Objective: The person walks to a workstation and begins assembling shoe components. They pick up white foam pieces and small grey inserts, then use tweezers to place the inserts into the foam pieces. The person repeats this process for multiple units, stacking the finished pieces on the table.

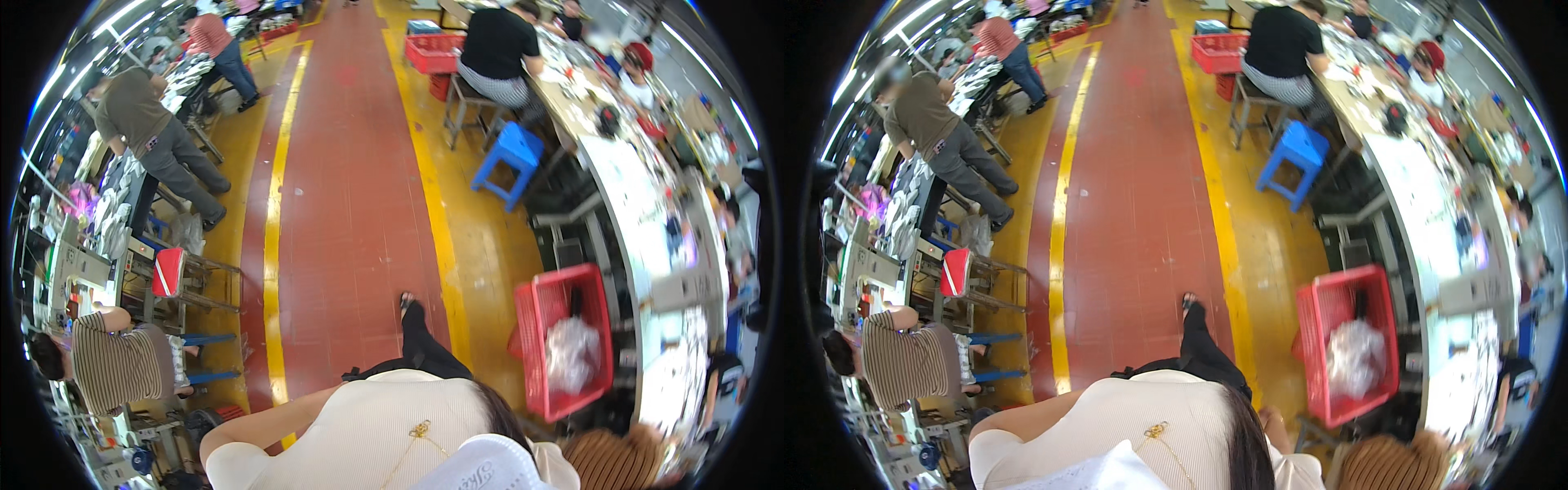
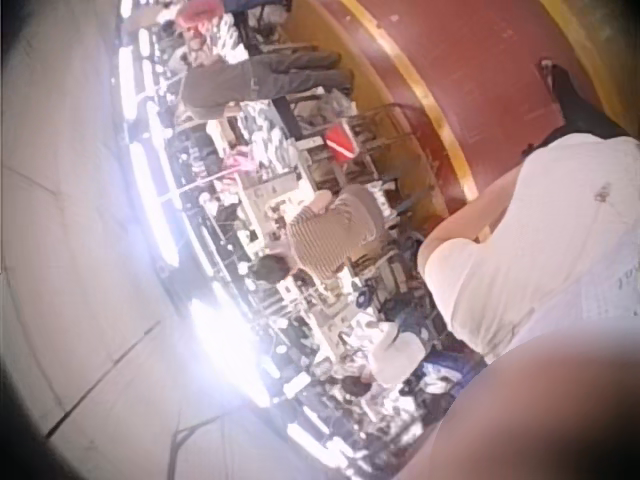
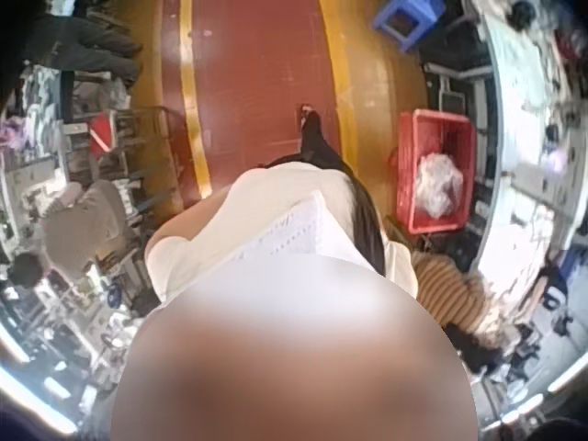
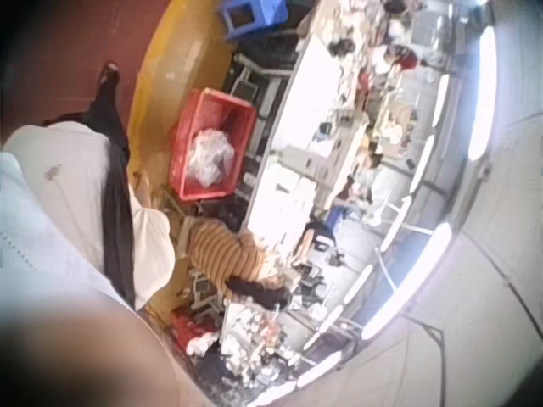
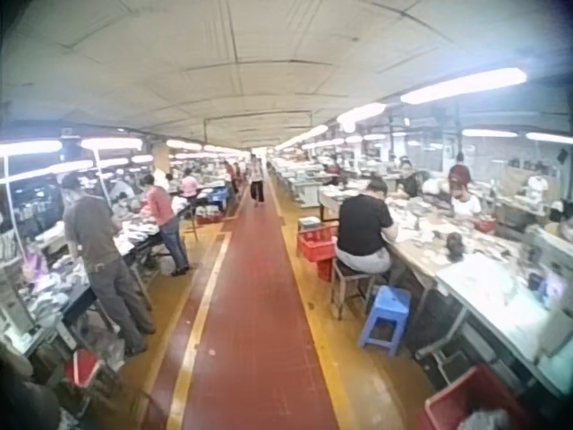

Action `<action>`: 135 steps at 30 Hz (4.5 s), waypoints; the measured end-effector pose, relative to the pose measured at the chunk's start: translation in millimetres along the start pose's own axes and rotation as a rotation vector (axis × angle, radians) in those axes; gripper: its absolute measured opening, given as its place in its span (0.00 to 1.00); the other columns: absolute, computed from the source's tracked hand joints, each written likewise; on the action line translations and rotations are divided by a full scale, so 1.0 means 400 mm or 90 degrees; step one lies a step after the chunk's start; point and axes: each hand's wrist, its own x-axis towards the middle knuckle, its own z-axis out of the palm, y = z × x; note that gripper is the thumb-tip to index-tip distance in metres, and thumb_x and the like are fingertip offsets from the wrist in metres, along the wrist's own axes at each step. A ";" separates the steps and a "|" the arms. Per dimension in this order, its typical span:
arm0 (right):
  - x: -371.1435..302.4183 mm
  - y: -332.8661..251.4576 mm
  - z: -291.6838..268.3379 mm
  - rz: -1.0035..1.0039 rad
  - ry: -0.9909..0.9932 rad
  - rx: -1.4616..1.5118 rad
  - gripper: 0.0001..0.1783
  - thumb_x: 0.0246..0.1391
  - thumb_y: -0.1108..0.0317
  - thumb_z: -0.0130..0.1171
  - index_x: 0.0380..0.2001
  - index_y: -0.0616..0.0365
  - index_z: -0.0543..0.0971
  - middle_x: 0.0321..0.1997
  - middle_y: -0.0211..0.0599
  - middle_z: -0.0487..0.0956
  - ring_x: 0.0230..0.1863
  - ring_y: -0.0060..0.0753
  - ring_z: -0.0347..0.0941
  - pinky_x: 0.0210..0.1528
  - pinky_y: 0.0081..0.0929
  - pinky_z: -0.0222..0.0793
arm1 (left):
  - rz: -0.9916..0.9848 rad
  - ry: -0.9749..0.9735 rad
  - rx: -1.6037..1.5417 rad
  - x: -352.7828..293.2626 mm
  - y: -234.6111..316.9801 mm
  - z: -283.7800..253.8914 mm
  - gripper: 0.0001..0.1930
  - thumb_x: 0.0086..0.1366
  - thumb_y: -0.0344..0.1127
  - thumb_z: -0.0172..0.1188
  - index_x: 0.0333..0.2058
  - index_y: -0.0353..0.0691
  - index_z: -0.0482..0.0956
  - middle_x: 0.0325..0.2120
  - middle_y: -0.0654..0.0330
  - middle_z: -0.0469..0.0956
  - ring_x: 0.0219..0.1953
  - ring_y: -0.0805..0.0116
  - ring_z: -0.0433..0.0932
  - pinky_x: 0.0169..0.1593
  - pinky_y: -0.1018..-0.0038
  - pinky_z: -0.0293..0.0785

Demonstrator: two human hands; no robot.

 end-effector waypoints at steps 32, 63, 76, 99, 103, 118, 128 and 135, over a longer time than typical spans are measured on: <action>0.835 -2.498 -1.578 -0.032 -0.065 -0.022 0.21 0.57 0.56 0.50 0.37 0.62 0.83 0.38 0.53 0.84 0.42 0.49 0.82 0.46 0.44 0.74 | 0.012 0.136 -0.008 -0.076 2.713 -0.928 0.30 0.72 0.54 0.44 0.61 0.37 0.69 0.57 0.50 0.74 0.55 0.61 0.73 0.59 0.62 0.69; 1.400 -4.257 -2.785 0.185 0.062 0.427 0.24 0.55 0.69 0.51 0.57 0.52 0.75 0.60 0.49 0.75 0.58 0.42 0.74 0.57 0.36 0.70 | -0.020 0.240 0.293 0.003 5.297 -1.458 0.28 0.71 0.52 0.48 0.60 0.36 0.70 0.54 0.48 0.76 0.52 0.62 0.76 0.57 0.65 0.72; 1.858 -4.793 -3.917 -0.197 0.368 0.734 0.20 0.60 0.59 0.54 0.49 0.62 0.79 0.43 0.53 0.83 0.46 0.46 0.81 0.52 0.37 0.73 | -0.103 0.215 0.432 0.149 6.104 -1.327 0.28 0.71 0.51 0.50 0.60 0.35 0.70 0.53 0.47 0.77 0.50 0.62 0.77 0.56 0.66 0.73; 2.204 -4.850 -4.184 0.135 0.286 0.782 0.19 0.58 0.63 0.57 0.49 0.63 0.80 0.39 0.41 0.84 0.35 0.32 0.81 0.42 0.28 0.75 | -0.500 0.062 0.570 0.706 7.037 -1.053 0.46 0.67 0.62 0.50 0.69 0.29 0.51 0.67 0.41 0.58 0.66 0.55 0.63 0.67 0.59 0.59; 2.269 -4.859 -4.302 0.099 0.158 0.541 0.23 0.56 0.50 0.61 0.44 0.59 0.83 0.44 0.50 0.84 0.46 0.48 0.81 0.51 0.42 0.74 | -0.524 0.056 0.665 0.776 7.114 -0.909 0.44 0.68 0.62 0.48 0.69 0.31 0.51 0.66 0.41 0.60 0.64 0.55 0.66 0.64 0.59 0.64; 2.515 -4.574 -4.524 -0.158 0.033 0.498 0.16 0.60 0.56 0.59 0.36 0.60 0.77 0.39 0.51 0.82 0.46 0.55 0.79 0.48 0.49 0.72 | -0.086 0.158 1.576 1.248 7.168 -0.510 0.22 0.63 0.48 0.61 0.51 0.42 0.77 0.55 0.47 0.73 0.55 0.45 0.75 0.56 0.55 0.74; 2.538 -4.519 -4.557 -0.153 0.177 0.637 0.12 0.59 0.63 0.61 0.33 0.63 0.79 0.37 0.51 0.78 0.41 0.54 0.76 0.45 0.43 0.72 | 0.374 -0.038 1.681 1.422 7.253 -0.435 0.09 0.58 0.38 0.64 0.35 0.41 0.81 0.39 0.55 0.75 0.46 0.55 0.74 0.47 0.61 0.72; 2.608 -4.571 -4.587 0.070 0.193 0.701 0.14 0.65 0.59 0.54 0.40 0.60 0.76 0.37 0.55 0.81 0.44 0.62 0.78 0.45 0.51 0.72 | 0.288 -0.229 1.573 1.706 7.437 -0.456 0.09 0.57 0.32 0.63 0.35 0.35 0.79 0.35 0.50 0.77 0.41 0.48 0.77 0.45 0.58 0.74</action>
